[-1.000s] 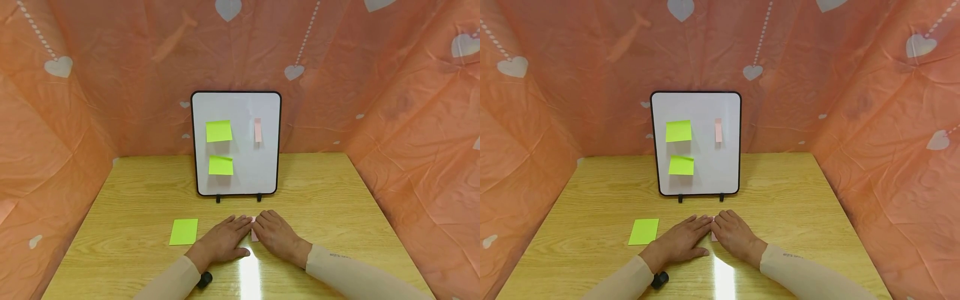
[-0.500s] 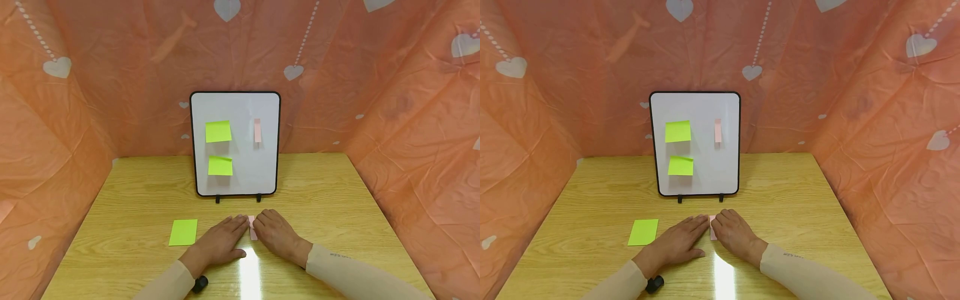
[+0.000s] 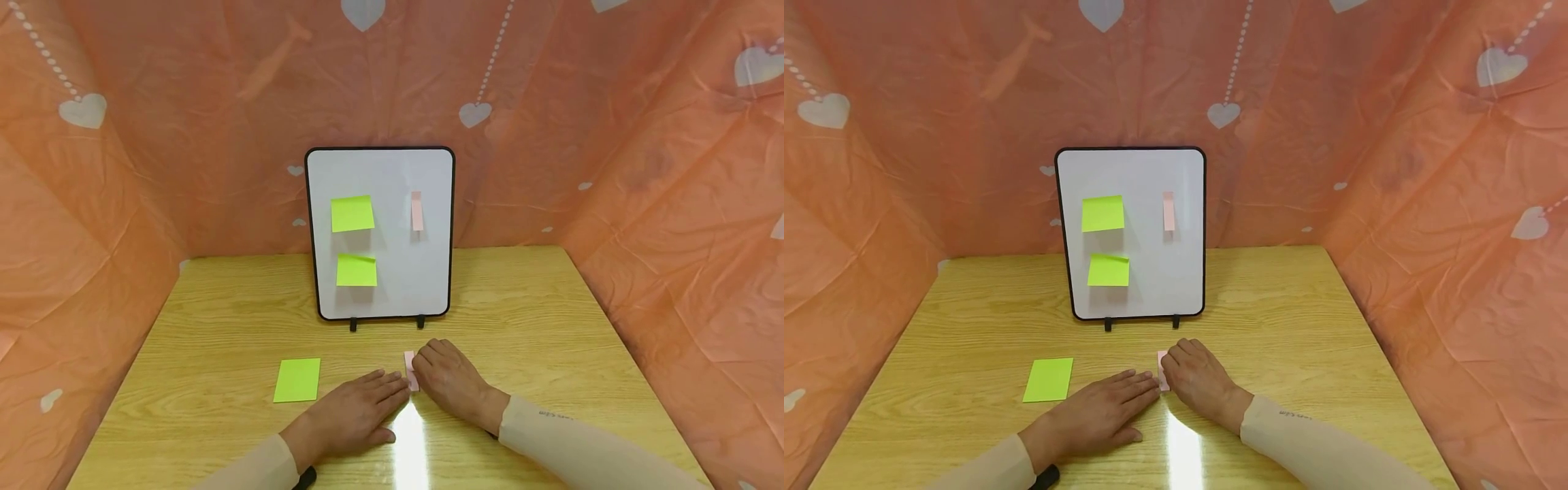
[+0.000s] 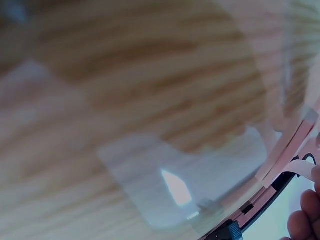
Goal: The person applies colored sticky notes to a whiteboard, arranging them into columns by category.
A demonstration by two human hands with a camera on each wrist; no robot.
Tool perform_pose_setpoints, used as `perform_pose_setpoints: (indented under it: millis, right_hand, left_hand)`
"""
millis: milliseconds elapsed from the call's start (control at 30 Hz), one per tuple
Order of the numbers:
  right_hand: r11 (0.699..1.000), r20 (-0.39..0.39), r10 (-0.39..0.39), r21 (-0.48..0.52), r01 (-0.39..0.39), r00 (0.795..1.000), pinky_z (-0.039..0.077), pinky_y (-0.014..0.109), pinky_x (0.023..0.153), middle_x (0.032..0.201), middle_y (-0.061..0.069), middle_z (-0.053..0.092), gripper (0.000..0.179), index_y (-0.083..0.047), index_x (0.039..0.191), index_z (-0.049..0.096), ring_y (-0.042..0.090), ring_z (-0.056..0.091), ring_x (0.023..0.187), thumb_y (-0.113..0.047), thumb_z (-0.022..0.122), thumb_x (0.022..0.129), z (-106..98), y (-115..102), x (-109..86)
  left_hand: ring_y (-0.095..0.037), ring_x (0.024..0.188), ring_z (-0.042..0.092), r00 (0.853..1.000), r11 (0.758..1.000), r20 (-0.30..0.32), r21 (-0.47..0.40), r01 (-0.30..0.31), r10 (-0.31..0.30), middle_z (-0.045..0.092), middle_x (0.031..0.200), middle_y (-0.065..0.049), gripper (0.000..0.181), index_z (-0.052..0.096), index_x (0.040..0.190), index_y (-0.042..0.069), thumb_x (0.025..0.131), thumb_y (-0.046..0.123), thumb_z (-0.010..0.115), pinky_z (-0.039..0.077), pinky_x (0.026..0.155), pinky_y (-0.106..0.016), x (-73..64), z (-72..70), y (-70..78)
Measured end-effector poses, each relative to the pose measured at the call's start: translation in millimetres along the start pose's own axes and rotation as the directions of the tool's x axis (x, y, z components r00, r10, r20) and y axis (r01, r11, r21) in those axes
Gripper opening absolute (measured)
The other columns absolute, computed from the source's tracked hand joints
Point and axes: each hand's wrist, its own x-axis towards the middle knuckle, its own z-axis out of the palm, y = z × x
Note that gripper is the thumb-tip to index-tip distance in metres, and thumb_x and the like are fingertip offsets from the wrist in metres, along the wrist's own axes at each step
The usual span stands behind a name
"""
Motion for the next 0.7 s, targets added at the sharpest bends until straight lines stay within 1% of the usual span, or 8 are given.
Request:
perform_pose_setpoints:
  millis: [67, 133, 333, 400, 533, 700]
  right_hand:
    - [1.000, 0.002, 0.005, 0.005, -0.005, 1.000, 0.049, 0.030, 0.074, 0.089, -0.003, 0.063, 0.014, -0.016, 0.092, 0.061, 0.016, 0.059, 0.087, -0.017, 0.075, 0.094, -1, 0, 0.8]
    - [1.000, 0.005, 0.008, 0.010, -0.008, 1.000, 0.049, 0.030, 0.074, 0.089, -0.003, 0.063, 0.014, -0.016, 0.092, 0.062, 0.016, 0.059, 0.087, -0.017, 0.076, 0.094, -1, -1, 1.4]
    - [1.000, 0.016, 0.014, 0.007, -0.014, 1.000, 0.049, 0.030, 0.074, 0.089, -0.003, 0.063, 0.014, -0.016, 0.092, 0.062, 0.016, 0.058, 0.087, -0.018, 0.076, 0.094, -1, -2, 2.3]
    - [1.000, 0.010, 0.015, 0.002, -0.015, 1.000, 0.049, 0.031, 0.074, 0.089, -0.003, 0.064, 0.014, -0.016, 0.092, 0.063, 0.017, 0.059, 0.086, -0.019, 0.076, 0.095, -1, -1, 2.9]
    - [1.000, -0.006, 0.019, -0.003, -0.019, 1.000, 0.050, 0.031, 0.074, 0.089, -0.002, 0.064, 0.015, -0.016, 0.092, 0.064, 0.017, 0.058, 0.086, -0.020, 0.078, 0.095, -1, 1, 5.2]
    - [0.998, -0.009, 0.055, -0.003, -0.055, 0.998, 0.049, 0.030, 0.074, 0.090, -0.003, 0.064, 0.016, -0.016, 0.091, 0.063, 0.017, 0.057, 0.086, -0.021, 0.078, 0.096, -2, 6, 9.3]
  left_hand:
    - [-0.018, 0.156, 0.039, 1.000, 1.000, 0.001, 0.012, -0.010, 0.010, 0.040, 0.169, -0.004, 0.072, 0.039, 0.164, 0.010, 0.110, 0.058, 0.040, 0.037, 0.127, -0.037, 3.0, 1.6, 0.3]
    - [-0.018, 0.157, 0.038, 1.000, 1.000, 0.016, 0.011, -0.010, 0.010, 0.038, 0.170, -0.005, 0.074, 0.037, 0.165, 0.009, 0.110, 0.060, 0.039, 0.037, 0.127, -0.037, 6.0, 3.3, 0.1]
    - [-0.017, 0.158, 0.035, 0.997, 1.000, 0.081, -0.029, 0.011, -0.009, 0.035, 0.171, -0.005, 0.075, 0.036, 0.165, 0.010, 0.110, 0.061, 0.038, 0.035, 0.128, -0.037, 11.0, 3.9, -0.5]
    - [-0.017, 0.158, 0.034, 0.996, 0.999, 0.091, -0.037, 0.015, -0.012, 0.035, 0.171, -0.005, 0.075, 0.036, 0.165, 0.010, 0.110, 0.060, 0.038, 0.035, 0.128, -0.037, 11.4, 3.1, -0.3]
    - [-0.017, 0.159, 0.032, 0.996, 0.999, 0.090, -0.037, 0.016, -0.012, 0.034, 0.172, -0.005, 0.074, 0.035, 0.166, 0.010, 0.110, 0.060, 0.038, 0.035, 0.128, -0.037, 11.3, 3.1, 0.2]
    - [-0.015, 0.158, 0.033, 0.996, 0.999, 0.084, -0.040, 0.006, -0.002, 0.036, 0.171, -0.005, 0.073, 0.037, 0.165, 0.011, 0.110, 0.059, 0.039, 0.035, 0.128, -0.036, 11.4, 5.3, -0.1]
